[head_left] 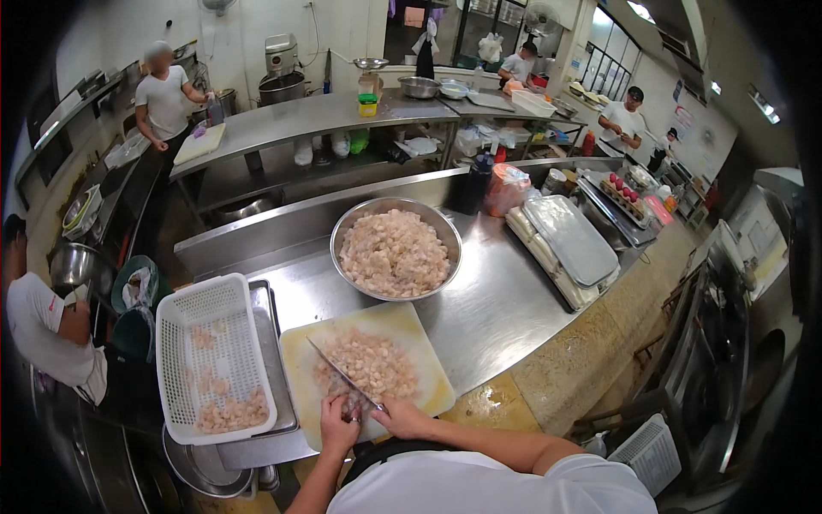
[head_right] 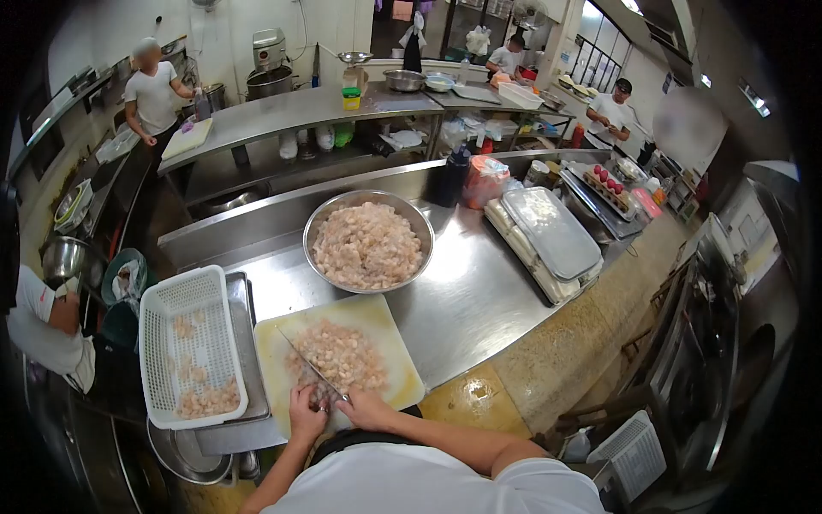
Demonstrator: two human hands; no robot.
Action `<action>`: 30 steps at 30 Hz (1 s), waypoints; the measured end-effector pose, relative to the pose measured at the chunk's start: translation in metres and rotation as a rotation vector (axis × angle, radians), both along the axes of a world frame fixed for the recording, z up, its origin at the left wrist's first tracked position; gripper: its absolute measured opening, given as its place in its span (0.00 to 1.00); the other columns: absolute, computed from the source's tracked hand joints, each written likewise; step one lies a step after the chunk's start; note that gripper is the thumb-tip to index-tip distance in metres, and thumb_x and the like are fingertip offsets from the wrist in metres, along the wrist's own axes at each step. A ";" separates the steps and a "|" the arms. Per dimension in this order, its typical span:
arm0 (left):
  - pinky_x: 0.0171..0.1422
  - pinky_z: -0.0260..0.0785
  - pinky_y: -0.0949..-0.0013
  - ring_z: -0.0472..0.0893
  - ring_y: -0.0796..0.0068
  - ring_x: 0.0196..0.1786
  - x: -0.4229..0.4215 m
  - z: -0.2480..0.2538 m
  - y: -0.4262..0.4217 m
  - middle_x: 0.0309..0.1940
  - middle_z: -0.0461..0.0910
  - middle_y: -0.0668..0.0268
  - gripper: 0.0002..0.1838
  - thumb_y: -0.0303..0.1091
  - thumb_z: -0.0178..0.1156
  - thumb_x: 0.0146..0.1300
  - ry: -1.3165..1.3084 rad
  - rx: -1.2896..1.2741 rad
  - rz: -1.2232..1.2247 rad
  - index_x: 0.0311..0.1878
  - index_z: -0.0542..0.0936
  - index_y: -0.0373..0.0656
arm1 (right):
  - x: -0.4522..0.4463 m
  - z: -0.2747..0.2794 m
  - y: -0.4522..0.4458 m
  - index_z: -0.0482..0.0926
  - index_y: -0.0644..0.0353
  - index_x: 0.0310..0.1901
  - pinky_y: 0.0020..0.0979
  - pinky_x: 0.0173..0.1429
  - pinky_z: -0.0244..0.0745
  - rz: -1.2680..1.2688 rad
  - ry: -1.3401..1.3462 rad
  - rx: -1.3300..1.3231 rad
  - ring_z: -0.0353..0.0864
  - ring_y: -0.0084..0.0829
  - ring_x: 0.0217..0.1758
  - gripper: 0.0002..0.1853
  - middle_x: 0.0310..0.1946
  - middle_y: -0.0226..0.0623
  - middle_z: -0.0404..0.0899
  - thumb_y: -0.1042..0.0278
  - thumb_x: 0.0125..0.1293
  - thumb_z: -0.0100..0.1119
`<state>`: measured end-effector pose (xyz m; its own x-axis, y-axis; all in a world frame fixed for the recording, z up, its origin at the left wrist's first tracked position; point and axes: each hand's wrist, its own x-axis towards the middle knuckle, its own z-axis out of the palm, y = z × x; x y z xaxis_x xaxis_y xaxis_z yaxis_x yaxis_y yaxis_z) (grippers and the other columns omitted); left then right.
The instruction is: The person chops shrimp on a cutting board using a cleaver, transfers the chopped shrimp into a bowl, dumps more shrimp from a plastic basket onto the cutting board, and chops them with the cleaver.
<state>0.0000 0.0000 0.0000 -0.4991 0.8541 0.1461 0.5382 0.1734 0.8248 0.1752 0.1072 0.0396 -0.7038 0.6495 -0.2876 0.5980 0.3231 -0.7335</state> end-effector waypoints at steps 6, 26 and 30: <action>0.41 0.81 0.65 0.84 0.64 0.38 0.004 -0.004 0.000 0.55 0.80 0.54 0.21 0.26 0.74 0.60 -0.020 0.065 0.037 0.58 0.85 0.40 | 0.007 0.000 0.006 0.77 0.69 0.53 0.59 0.53 0.78 -0.031 -0.018 -0.009 0.85 0.69 0.48 0.27 0.43 0.67 0.85 0.45 0.81 0.56; 0.47 0.82 0.62 0.88 0.61 0.42 -0.006 -0.002 -0.013 0.43 0.83 0.56 0.07 0.23 0.69 0.68 -0.205 0.113 0.081 0.47 0.84 0.37 | -0.007 0.027 -0.012 0.82 0.71 0.44 0.58 0.50 0.77 -0.139 -0.075 0.105 0.85 0.67 0.45 0.28 0.38 0.69 0.84 0.47 0.83 0.52; 0.44 0.81 0.63 0.87 0.61 0.40 -0.010 -0.008 -0.014 0.43 0.84 0.56 0.09 0.23 0.70 0.66 -0.191 0.156 0.026 0.48 0.84 0.37 | -0.009 0.033 -0.011 0.82 0.69 0.42 0.56 0.47 0.76 -0.182 -0.101 0.098 0.84 0.67 0.42 0.27 0.36 0.66 0.83 0.48 0.84 0.49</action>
<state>-0.0104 -0.0139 -0.0077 -0.5514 0.8153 0.1766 0.3675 0.0473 0.9288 0.1659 0.0964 0.0723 -0.5431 0.7916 -0.2800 0.7218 0.2697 -0.6374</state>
